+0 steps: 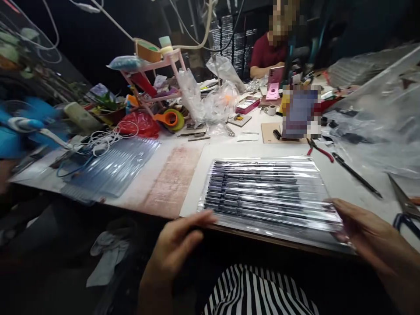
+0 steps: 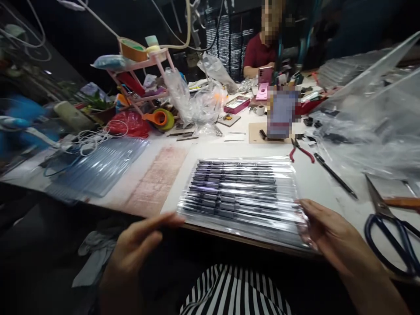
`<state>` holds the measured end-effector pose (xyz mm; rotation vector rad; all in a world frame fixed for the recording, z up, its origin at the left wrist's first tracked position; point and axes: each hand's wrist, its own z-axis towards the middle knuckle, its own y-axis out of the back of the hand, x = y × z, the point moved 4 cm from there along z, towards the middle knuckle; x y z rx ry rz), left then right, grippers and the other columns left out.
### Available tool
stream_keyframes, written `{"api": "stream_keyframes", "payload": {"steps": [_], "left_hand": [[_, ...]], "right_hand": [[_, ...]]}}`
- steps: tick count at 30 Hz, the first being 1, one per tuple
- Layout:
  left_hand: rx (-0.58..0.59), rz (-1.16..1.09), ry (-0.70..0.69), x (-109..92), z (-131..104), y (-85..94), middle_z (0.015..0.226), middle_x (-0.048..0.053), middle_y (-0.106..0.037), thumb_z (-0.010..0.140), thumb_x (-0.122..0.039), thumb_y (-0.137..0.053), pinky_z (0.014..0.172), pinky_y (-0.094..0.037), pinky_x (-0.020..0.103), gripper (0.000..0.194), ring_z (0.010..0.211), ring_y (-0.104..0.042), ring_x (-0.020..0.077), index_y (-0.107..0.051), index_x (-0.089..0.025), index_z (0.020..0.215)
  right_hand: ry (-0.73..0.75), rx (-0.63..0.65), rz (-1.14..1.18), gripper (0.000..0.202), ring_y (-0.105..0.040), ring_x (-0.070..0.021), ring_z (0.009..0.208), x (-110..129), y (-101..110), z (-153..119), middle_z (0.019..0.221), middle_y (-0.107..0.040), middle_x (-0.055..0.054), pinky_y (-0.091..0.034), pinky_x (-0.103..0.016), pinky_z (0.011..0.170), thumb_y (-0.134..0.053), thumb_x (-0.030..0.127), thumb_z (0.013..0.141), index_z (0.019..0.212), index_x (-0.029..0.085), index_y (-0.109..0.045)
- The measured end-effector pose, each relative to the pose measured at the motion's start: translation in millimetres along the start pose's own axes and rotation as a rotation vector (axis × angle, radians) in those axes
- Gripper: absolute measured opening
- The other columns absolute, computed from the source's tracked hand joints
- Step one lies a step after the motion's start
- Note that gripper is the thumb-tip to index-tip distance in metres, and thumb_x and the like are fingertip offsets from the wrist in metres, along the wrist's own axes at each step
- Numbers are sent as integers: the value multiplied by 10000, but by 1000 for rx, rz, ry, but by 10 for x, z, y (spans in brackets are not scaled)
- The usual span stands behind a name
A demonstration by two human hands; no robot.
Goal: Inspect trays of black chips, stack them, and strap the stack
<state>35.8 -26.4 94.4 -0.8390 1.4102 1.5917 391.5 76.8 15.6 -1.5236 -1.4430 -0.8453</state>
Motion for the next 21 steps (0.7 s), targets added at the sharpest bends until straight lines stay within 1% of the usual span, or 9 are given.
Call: {"api": "stream_keyframes", "payload": {"steps": [2, 3, 5, 8, 12, 14, 16, 18, 21], "left_hand": [[-264, 8, 102, 258, 144, 125, 1067, 65, -693, 868, -330, -540, 922, -487, 371, 337, 1015, -631, 238, -626, -242, 1182], [-324, 11, 139, 394, 236, 139, 1099, 73, -679, 857, -343, -554, 941, -470, 376, 340, 1048, -613, 242, -636, -225, 1165], [-353, 25, 178, 639, 440, 108, 1157, 85, -651, 828, -373, -585, 968, -442, 386, 352, 1100, -579, 253, -655, -209, 1132], [-287, 4, 185, 863, 702, -27, 1211, 89, -622, 795, -392, -613, 992, -418, 398, 403, 1134, -556, 257, -642, -213, 1155], [-166, 56, 157, 879, 864, -218, 1257, 84, -594, 806, -407, -587, 1055, -355, 408, 442, 1182, -527, 250, -610, -216, 1204], [-159, 171, 131, 854, 899, -257, 1247, 85, -602, 806, -418, -576, 1071, -331, 418, 435, 1197, -516, 255, -620, -219, 1190], [-140, 290, 94, 860, 932, -293, 1242, 103, -601, 815, -429, -549, 1067, -333, 437, 444, 1199, -513, 266, -615, -209, 1194], [-100, 422, 61, 905, 966, -352, 1334, 145, -517, 842, -432, -490, 1059, -335, 470, 489, 1242, -469, 288, -568, -173, 1250], [-41, 612, 53, 1001, 1004, -474, 1468, 202, -307, 892, -406, -383, 1044, -316, 541, 545, 1331, -334, 333, -449, -119, 1352]], "right_hand": [[9, -65, -94, 250, -493, -164, 505, -57, 212, 13, 727, -565, -102, -381, -289, 347, -639, 462, 729, 865, 255, -673], [11, -107, -133, 297, -500, -170, 498, -75, 295, 13, 701, -564, -99, -385, -298, 354, -644, 480, 718, 928, 271, -669], [32, -208, -227, 433, -513, -176, 496, -81, 416, 8, 666, -564, -75, -420, -310, 386, -640, 522, 716, 1075, 280, -618], [137, -342, -402, 588, -572, -191, 571, -37, 476, 32, 774, -604, -79, -502, -329, 473, -576, 566, 764, 1239, 226, -515], [326, -303, -592, 549, -634, -232, 762, 14, 376, 191, 1050, -577, -118, -554, -340, 517, -499, 533, 829, 1264, 199, -500], [513, -256, -770, 479, -620, -251, 905, 67, 271, 276, 1141, -548, -135, -574, -384, 677, -458, 460, 876, 1261, 182, -514], [674, -225, -1013, 434, -563, -271, 1058, 105, 129, 332, 1235, -516, -156, -521, -434, 861, -408, 376, 912, 1274, 163, -519], [707, -197, -1274, 416, -498, -300, 1157, 103, -30, 374, 1348, -451, -176, -482, -475, 911, -365, 272, 926, 1294, 144, -511], [657, -160, -1605, 481, -452, -368, 1201, 77, -257, 401, 1430, -361, -208, -474, -526, 869, -328, 58, 858, 1314, 64, -480]]}}
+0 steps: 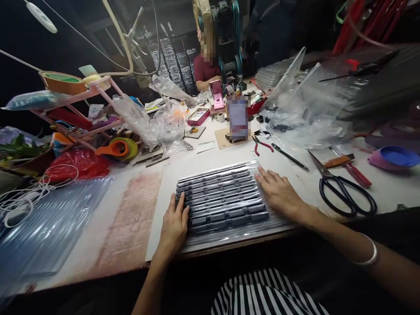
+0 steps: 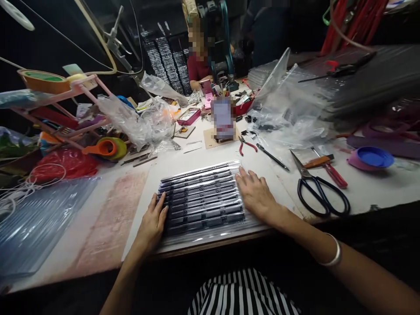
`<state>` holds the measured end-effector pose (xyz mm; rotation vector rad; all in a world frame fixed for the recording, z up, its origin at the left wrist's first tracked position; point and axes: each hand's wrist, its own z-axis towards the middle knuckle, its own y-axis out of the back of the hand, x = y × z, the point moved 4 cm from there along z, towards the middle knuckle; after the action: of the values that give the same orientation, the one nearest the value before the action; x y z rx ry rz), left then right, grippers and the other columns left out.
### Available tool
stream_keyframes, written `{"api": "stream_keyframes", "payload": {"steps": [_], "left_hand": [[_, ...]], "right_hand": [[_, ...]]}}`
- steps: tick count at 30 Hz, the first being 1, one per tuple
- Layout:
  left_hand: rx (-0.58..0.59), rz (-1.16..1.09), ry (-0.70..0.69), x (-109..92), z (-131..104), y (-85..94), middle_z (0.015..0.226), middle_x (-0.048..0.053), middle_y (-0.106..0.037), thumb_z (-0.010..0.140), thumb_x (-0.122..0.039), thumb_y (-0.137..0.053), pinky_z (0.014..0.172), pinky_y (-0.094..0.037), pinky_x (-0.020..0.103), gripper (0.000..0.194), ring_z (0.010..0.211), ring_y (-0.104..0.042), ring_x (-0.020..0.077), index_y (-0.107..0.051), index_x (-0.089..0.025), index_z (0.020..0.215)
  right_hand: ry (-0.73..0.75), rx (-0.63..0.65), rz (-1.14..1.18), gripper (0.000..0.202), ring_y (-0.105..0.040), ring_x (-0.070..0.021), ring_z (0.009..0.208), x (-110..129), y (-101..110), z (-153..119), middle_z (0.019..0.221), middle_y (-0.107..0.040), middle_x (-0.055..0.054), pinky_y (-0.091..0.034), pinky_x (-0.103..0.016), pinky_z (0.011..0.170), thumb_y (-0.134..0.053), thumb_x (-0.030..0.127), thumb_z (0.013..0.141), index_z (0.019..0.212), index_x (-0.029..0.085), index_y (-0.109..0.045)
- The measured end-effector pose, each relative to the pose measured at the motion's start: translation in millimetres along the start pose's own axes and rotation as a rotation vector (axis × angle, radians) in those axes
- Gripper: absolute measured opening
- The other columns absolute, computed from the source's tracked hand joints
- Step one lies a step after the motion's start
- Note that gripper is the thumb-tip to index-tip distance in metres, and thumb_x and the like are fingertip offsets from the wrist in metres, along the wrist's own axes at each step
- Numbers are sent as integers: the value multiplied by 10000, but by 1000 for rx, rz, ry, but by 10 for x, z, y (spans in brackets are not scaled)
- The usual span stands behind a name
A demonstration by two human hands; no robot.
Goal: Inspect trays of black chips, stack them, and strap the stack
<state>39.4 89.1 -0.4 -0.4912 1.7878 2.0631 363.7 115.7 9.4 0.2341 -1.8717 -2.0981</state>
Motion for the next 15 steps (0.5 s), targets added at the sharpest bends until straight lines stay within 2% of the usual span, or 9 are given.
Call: {"api": "stream_keyframes", "payload": {"steps": [1, 4, 8, 10, 12, 15], "left_hand": [[6, 48, -2, -3, 6, -45, 1476, 208, -285, 904, -396, -361, 1037, -311, 560, 547, 1343, -308, 340, -417, -121, 1373], [-24, 96, -9, -23, 9, -104, 1438, 193, -368, 907, -389, -379, 1038, -295, 578, 532, 1339, -318, 332, -404, -155, 1384], [-52, -101, -13, 15, -90, 46, 1386, 130, -464, 878, -385, -449, 1077, -282, 537, 500, 1305, -389, 301, -473, -198, 1341], [25, -162, -40, 64, -212, 203, 1353, 71, -510, 875, -354, -459, 1074, -315, 506, 455, 1263, -451, 273, -502, -248, 1316], [162, -128, -108, 120, -381, 361, 1345, 12, -518, 884, -285, -439, 1058, -355, 464, 438, 1240, -480, 236, -486, -311, 1319], [311, 29, -284, 208, -660, 505, 1393, -24, -450, 873, -157, -385, 1031, -388, 412, 563, 1282, -414, 210, -352, -381, 1389]], "right_hand": [[25, 21, -61, 508, -446, -380, 1206, 57, -5, 20, 1425, -354, -229, -462, -532, 876, -323, 10, 825, 1311, 23, -470], [69, 43, -92, 528, -458, -376, 1208, 116, -37, 66, 1399, -359, -272, -449, -503, 906, -322, -33, 790, 1303, -42, -446], [130, 2, 69, 575, -413, -361, 1259, 2, -57, -22, 1402, -353, -275, -439, -493, 949, -306, -53, 745, 1303, -43, -444], [199, -6, 125, 597, -411, -308, 1273, -77, -11, -202, 1399, -380, -245, -431, -448, 989, -303, -55, 727, 1303, -15, -459], [257, 5, 167, 657, -420, -241, 1276, -163, 76, -464, 1416, -399, -163, -435, -385, 1008, -318, -51, 722, 1356, 78, -431], [332, 71, 276, 754, -383, -202, 1302, -262, 204, -891, 1478, -318, -57, -430, -347, 1017, -357, -16, 753, 1456, 240, -265]]}}
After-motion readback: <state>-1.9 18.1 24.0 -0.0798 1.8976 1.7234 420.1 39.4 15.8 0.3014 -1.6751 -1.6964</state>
